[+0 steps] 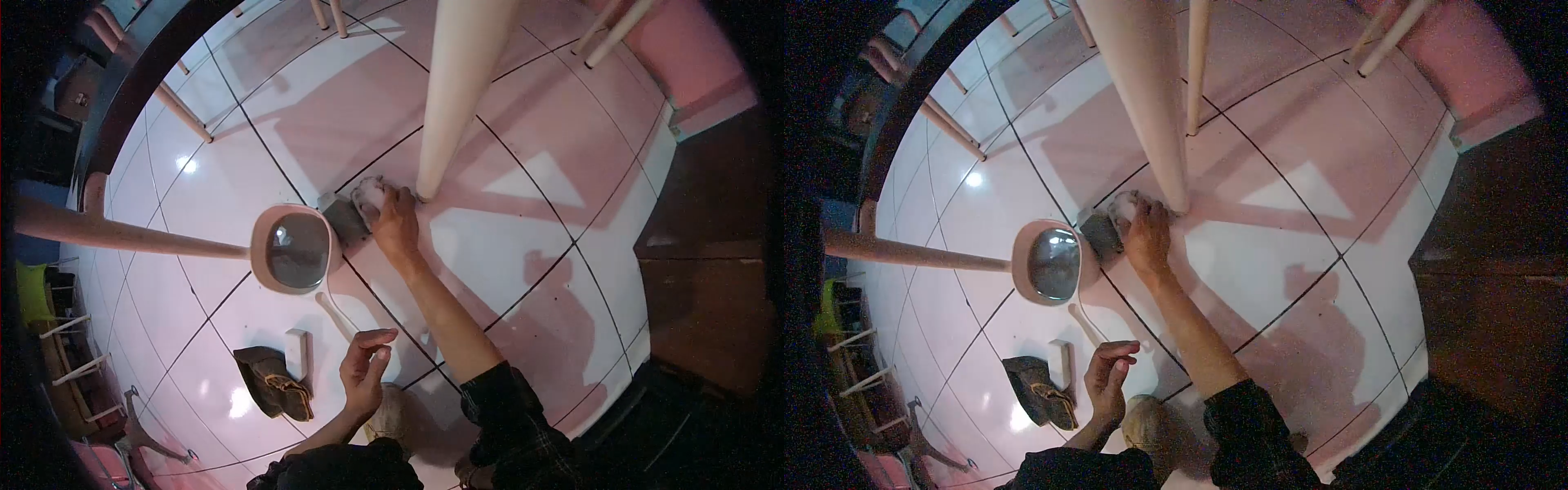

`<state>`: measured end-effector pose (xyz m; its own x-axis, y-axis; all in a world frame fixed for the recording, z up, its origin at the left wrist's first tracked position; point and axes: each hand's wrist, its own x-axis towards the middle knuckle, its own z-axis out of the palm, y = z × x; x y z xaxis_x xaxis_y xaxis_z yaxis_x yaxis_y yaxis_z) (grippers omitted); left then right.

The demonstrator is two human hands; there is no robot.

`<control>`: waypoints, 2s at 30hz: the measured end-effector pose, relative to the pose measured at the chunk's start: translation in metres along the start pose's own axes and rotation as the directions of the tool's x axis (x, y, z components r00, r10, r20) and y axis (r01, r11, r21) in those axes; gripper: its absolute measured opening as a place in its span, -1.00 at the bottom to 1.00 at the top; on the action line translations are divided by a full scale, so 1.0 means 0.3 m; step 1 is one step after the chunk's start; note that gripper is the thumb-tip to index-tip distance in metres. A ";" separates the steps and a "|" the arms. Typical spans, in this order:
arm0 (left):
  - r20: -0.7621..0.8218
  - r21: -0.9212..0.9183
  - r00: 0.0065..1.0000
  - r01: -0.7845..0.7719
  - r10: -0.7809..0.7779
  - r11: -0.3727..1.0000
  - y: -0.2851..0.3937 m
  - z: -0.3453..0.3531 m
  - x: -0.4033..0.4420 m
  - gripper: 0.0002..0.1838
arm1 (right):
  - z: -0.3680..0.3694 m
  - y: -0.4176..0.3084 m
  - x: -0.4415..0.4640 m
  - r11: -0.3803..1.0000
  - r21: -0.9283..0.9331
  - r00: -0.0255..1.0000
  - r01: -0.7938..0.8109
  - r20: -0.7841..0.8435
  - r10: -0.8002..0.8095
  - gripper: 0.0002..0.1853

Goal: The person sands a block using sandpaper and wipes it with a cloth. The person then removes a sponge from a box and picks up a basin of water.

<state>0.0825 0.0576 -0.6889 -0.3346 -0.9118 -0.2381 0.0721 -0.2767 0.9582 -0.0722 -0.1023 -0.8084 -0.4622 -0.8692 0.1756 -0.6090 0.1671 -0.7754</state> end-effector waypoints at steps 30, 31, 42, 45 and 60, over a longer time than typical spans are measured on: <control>-0.149 0.194 0.959 -0.211 0.241 0.958 0.601 -0.001 0.008 -0.80 | -1.094 -0.025 0.043 0.661 -0.396 0.591 0.637 0.802 -0.089 -0.74; -0.161 0.159 0.966 -0.178 0.204 0.971 0.665 0.009 -0.009 -0.80 | -1.180 -0.080 0.018 0.705 -0.384 0.601 0.596 0.795 -0.075 -0.72; -0.496 0.348 0.857 0.346 -0.143 0.871 0.965 -0.232 -0.621 -0.75 | -1.689 -0.468 -0.525 0.880 -0.350 0.421 0.321 0.885 0.199 -0.55; -0.589 0.280 0.766 0.491 -0.256 0.825 1.151 -0.264 -0.893 -0.63 | -1.830 -0.546 -0.736 0.973 -0.230 0.398 0.027 0.895 0.200 -0.65; -0.865 -0.306 0.328 0.251 -0.378 0.918 1.559 -0.267 -1.715 -0.66 | -1.842 -0.885 -0.415 0.568 -0.117 0.018 0.815 0.984 0.176 -0.71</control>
<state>0.3637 0.3731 -0.1308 0.6760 -0.4574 -0.5777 0.2702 -0.5756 0.7718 -0.2093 0.2187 -0.2893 0.5191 -0.4444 -0.7301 -0.7977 -0.5588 -0.2270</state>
